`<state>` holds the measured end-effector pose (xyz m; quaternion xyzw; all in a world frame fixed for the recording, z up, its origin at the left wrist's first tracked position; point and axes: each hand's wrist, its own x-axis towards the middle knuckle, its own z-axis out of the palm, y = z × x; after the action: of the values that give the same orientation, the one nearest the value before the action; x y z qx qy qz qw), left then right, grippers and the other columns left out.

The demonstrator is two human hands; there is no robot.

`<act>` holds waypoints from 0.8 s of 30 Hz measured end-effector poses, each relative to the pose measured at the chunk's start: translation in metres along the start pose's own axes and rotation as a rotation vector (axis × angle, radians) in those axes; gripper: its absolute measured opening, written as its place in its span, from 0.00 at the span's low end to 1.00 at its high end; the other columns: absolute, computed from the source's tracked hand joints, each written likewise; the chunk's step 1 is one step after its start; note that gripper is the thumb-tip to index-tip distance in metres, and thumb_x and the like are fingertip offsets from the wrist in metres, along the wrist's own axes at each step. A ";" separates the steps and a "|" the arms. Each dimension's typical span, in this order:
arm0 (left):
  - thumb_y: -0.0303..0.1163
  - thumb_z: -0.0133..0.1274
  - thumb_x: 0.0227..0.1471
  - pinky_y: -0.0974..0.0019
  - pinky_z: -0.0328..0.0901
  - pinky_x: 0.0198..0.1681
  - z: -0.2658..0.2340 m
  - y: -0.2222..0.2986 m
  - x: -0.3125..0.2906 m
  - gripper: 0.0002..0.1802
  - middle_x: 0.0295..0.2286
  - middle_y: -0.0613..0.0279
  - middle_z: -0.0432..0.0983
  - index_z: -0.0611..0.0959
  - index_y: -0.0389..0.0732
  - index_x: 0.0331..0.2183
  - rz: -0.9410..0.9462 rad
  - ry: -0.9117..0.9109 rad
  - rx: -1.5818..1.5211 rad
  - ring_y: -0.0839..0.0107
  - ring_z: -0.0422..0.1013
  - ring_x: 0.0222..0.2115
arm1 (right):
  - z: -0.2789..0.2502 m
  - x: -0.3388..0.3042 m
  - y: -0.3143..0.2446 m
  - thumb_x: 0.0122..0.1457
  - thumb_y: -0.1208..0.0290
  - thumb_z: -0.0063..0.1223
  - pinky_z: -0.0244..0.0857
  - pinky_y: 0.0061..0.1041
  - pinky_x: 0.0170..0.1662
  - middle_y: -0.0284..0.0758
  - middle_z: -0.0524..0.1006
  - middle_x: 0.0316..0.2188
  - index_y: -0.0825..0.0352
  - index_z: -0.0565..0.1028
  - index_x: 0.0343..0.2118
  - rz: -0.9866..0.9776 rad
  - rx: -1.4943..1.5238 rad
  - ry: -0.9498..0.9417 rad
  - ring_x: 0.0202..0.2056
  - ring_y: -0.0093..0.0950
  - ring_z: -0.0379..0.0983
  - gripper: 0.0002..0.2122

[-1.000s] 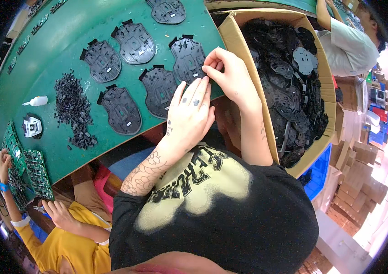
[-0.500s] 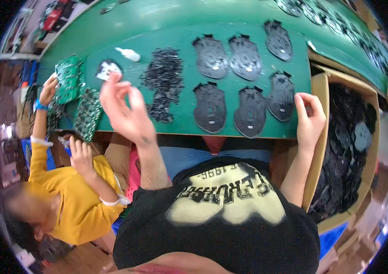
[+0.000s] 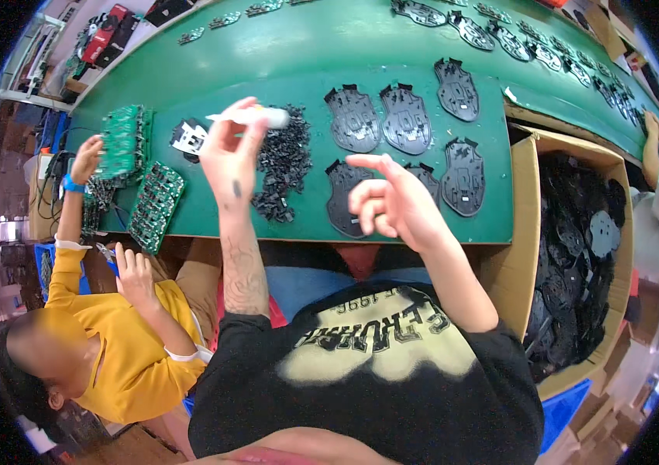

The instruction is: Assembling plastic computer mouse components at a factory workbench.

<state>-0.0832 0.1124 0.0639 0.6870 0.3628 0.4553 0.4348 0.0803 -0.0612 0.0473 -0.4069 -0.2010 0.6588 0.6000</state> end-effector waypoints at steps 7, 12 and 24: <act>0.31 0.60 0.44 0.58 0.63 0.48 0.048 0.023 -0.078 0.22 0.41 0.54 0.75 0.80 0.37 0.43 0.381 -0.263 0.106 0.58 0.70 0.42 | 0.015 0.015 0.023 0.63 0.54 0.43 0.51 0.10 0.14 0.28 0.73 0.24 0.61 0.70 0.36 -0.014 0.524 0.050 0.21 0.16 0.68 0.14; 0.27 0.53 0.49 0.59 0.62 0.48 0.012 0.001 -0.085 0.25 0.45 0.49 0.70 0.72 0.31 0.50 0.434 0.061 0.258 0.59 0.68 0.45 | -0.018 0.028 -0.018 0.57 0.64 0.51 0.46 0.12 0.13 0.26 0.68 0.16 0.62 0.69 0.28 -0.448 0.038 0.231 0.14 0.14 0.61 0.08; 0.24 0.47 0.56 0.77 0.56 0.21 -0.072 -0.072 -0.077 0.12 0.22 0.68 0.73 0.82 0.38 0.40 0.015 0.414 0.470 0.83 0.61 0.19 | -0.037 0.082 -0.040 0.53 0.68 0.59 0.58 0.15 0.19 0.29 0.74 0.15 0.68 0.71 0.19 -0.675 -0.789 0.535 0.15 0.14 0.66 0.12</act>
<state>-0.1831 0.0888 -0.0120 0.6640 0.5339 0.4925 0.1775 0.1381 0.0166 0.0311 -0.6653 -0.3913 0.1806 0.6096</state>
